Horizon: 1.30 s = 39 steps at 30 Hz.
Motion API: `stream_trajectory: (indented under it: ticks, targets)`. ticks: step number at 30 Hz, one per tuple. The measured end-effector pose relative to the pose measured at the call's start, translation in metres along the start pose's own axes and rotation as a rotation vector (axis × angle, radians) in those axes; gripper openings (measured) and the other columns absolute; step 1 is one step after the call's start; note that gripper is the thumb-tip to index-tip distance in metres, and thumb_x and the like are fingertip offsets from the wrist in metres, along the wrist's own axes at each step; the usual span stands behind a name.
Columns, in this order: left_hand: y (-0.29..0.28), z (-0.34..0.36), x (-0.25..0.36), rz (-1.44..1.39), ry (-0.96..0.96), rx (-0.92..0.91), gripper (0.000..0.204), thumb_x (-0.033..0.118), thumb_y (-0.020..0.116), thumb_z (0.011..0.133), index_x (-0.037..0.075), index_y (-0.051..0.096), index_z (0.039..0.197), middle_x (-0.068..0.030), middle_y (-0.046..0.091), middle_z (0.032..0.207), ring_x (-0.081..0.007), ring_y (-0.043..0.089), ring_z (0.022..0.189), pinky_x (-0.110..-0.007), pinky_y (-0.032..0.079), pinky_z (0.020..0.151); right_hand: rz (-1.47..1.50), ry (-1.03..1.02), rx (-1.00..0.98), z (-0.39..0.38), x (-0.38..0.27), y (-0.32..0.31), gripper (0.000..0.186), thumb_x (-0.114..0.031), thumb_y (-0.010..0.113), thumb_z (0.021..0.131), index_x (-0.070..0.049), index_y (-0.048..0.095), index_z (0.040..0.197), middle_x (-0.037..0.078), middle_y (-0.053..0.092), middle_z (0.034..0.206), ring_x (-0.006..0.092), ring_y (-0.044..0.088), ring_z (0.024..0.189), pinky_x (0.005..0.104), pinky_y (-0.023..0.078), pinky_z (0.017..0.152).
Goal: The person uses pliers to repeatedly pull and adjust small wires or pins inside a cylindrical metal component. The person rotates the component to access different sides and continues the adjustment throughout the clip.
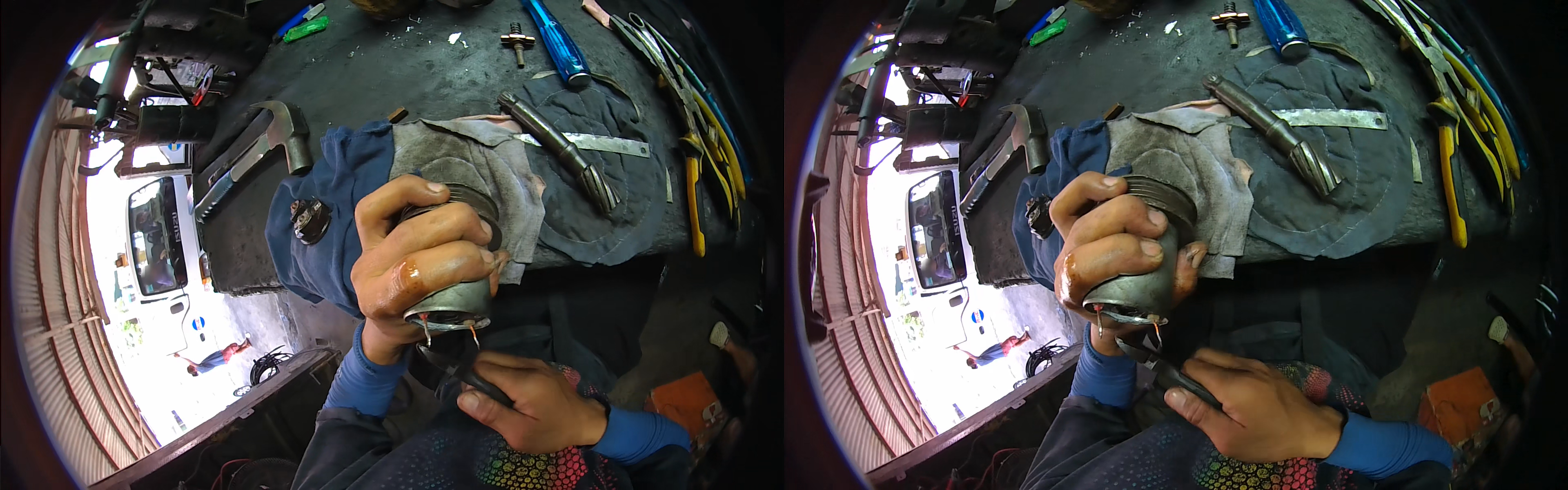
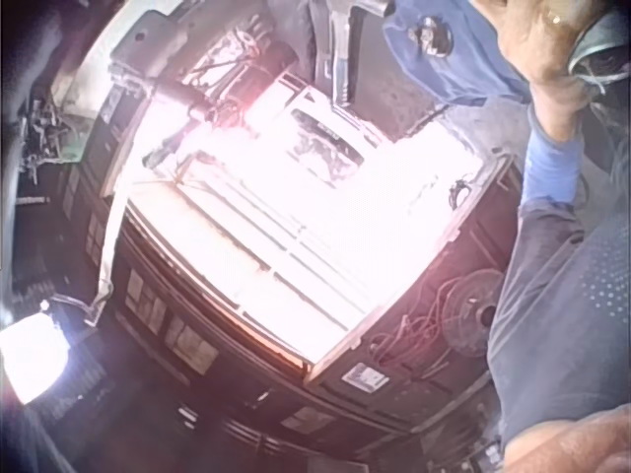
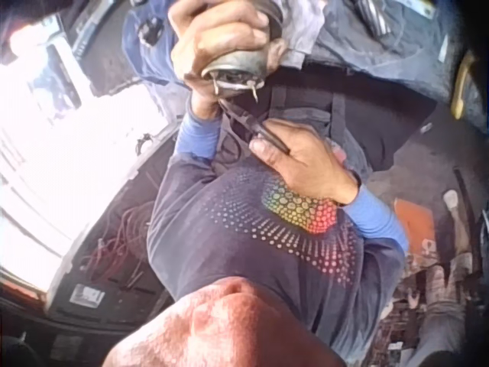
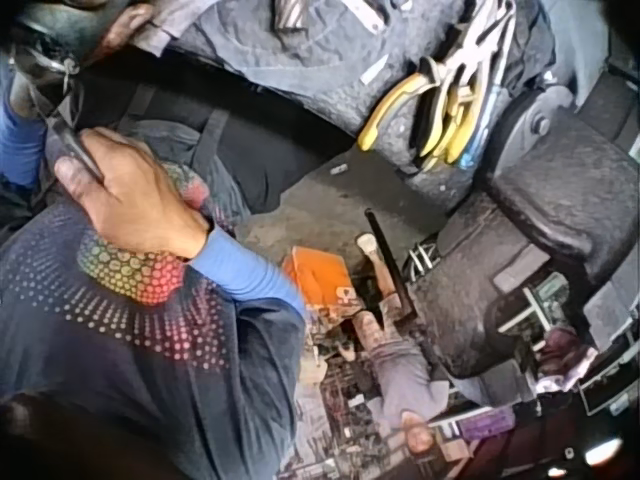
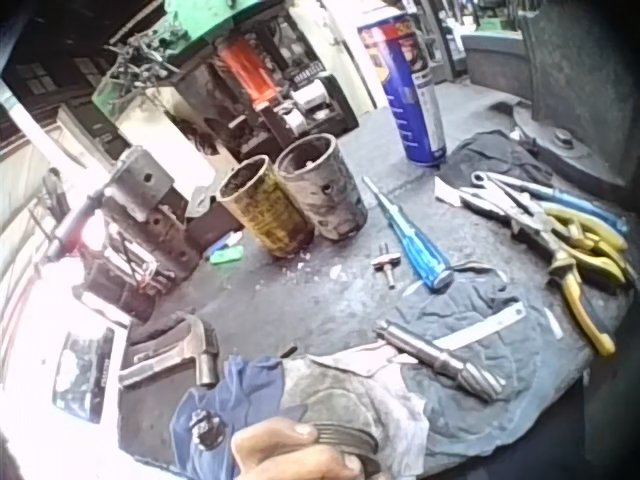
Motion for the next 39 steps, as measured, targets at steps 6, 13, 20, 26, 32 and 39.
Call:
stream_trajectory:
  ticks: [6,13,20,26,32,39]
  targets:
    - [0.002,0.000,0.000,-0.004,-0.007,0.009,0.036,0.014,0.101,0.073,0.019,0.080,0.101,-0.0009,0.081,0.100,-0.0318,0.066,0.114,-0.044,0.053,0.100,0.756,0.319,-0.269,-0.010,0.013,0.018,0.041,-0.039,0.060,0.120,-0.002,0.071,0.107,0.007,0.073,0.096,0.0146,0.070,0.087,0.0338,0.059,0.082]
    - [0.003,-0.004,0.000,0.045,0.007,0.008,0.035,0.013,0.103,0.069,0.022,0.079,0.093,0.0017,0.081,0.101,-0.0309,0.066,0.115,-0.045,0.056,0.098,0.914,0.459,-0.392,-0.010,0.008,0.014,0.041,-0.038,0.059,0.121,-0.001,0.072,0.110,0.004,0.073,0.100,0.0122,0.071,0.088,0.0302,0.060,0.080]
    - [0.003,-0.005,0.005,0.087,0.091,-0.034,0.035,0.009,0.101,0.065,0.023,0.077,0.086,0.0032,0.081,0.105,-0.0292,0.066,0.116,-0.042,0.055,0.099,0.853,0.585,-0.438,-0.012,-0.001,0.007,0.038,-0.033,0.057,0.122,0.001,0.070,0.112,0.009,0.076,0.105,0.0163,0.076,0.087,0.0316,0.062,0.078]
    - [0.003,-0.008,0.006,0.038,0.133,0.009,0.039,0.008,0.101,0.065,0.022,0.077,0.093,0.0018,0.083,0.107,-0.0289,0.066,0.115,-0.041,0.054,0.101,0.828,0.620,-0.446,-0.014,0.003,0.010,0.037,-0.030,0.055,0.123,0.002,0.068,0.110,0.008,0.073,0.098,0.0156,0.073,0.081,0.0306,0.058,0.071]
    - [0.002,-0.008,0.006,0.024,0.143,-0.030,0.036,0.012,0.096,0.070,0.021,0.077,0.099,-0.0004,0.083,0.108,-0.0295,0.066,0.115,-0.042,0.053,0.103,0.910,0.532,-0.427,-0.011,0.009,0.019,0.044,-0.043,0.060,0.120,-0.007,0.062,0.095,-0.002,0.061,0.079,0.0075,0.059,0.066,0.0270,0.049,0.060]
    - [0.004,-0.008,0.010,0.031,0.095,-0.065,0.030,0.014,0.093,0.072,0.021,0.076,0.097,-0.0009,0.083,0.107,-0.0300,0.066,0.115,-0.041,0.053,0.103,0.830,0.479,-0.400,-0.008,0.012,0.015,0.047,-0.049,0.080,0.108,-0.005,0.063,0.110,-0.002,0.060,0.080,0.0089,0.060,0.071,0.0281,0.052,0.067]
Point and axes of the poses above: each hand's wrist, its own z-axis towards the middle knuckle, its own y-axis out of the palm, x = y × z, the point moved 9 cm from there along z, towards the middle knuckle
